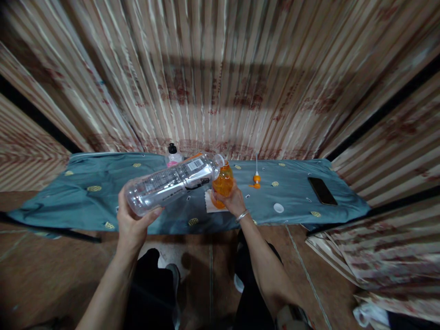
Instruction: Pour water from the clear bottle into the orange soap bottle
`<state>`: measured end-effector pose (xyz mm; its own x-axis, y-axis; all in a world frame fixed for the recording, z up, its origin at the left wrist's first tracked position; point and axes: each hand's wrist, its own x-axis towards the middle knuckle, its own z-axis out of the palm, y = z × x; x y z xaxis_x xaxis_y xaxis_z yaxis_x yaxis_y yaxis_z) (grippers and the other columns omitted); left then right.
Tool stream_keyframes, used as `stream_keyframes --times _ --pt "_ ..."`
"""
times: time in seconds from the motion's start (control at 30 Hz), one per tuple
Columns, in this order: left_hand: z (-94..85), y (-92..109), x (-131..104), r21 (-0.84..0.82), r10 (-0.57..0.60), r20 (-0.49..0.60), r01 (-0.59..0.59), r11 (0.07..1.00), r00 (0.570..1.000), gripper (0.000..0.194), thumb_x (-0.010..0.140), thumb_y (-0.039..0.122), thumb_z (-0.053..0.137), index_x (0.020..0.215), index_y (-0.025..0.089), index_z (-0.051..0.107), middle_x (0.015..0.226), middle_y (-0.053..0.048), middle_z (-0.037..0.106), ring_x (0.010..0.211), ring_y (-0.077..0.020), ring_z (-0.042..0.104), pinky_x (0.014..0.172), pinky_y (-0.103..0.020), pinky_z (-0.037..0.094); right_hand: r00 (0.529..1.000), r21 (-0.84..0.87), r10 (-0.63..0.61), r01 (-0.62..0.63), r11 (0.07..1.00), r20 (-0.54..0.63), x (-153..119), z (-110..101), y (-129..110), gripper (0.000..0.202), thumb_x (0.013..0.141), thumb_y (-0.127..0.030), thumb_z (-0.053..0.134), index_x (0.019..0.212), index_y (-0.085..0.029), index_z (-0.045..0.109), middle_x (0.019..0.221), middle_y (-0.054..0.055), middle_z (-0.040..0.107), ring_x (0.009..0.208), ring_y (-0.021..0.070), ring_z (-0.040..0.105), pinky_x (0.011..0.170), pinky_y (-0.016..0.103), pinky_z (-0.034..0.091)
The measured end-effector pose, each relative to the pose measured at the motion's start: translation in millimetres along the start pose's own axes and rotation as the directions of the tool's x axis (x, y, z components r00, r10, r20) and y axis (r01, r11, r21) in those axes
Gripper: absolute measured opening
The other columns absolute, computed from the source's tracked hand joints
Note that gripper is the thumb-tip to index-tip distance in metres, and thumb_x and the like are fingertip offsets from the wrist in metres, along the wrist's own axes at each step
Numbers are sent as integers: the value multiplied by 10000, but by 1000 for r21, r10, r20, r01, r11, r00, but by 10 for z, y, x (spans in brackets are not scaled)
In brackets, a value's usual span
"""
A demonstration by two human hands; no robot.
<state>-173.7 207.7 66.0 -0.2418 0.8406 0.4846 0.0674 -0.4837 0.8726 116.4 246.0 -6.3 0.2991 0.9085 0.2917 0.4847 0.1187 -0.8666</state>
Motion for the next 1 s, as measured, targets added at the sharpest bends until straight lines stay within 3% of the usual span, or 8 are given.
stream_keyframes --times 0.5,0.73,1.0 --pt "1 22 3 -14 -14 -3 14 1000 1000 996 539 566 1018 1370 230 583 1292 -116 698 1174 -313 722 1005 -440 612 1000 1 -12 12 1000 11 3 -5 7 647 680 -567 858 1222 -261 681 1135 112 804 1064 382 771 968 615 629" --pt "10 16 6 5 13 -22 -13 1000 1000 995 532 602 1006 1355 225 593 1287 -109 698 1141 -292 726 980 -415 616 1000 -30 -19 19 999 -11 4 10 48 643 671 -564 878 1196 -247 686 1075 93 819 991 343 786 932 533 643" --pt "6 15 8 18 16 -19 -16 1000 1000 1005 539 614 1001 1370 224 593 1259 -103 708 1097 -279 743 935 -397 630 1000 -2 -29 29 1000 -2 6 12 60 643 676 -539 873 1220 -251 688 1117 107 814 1038 364 779 952 562 636"
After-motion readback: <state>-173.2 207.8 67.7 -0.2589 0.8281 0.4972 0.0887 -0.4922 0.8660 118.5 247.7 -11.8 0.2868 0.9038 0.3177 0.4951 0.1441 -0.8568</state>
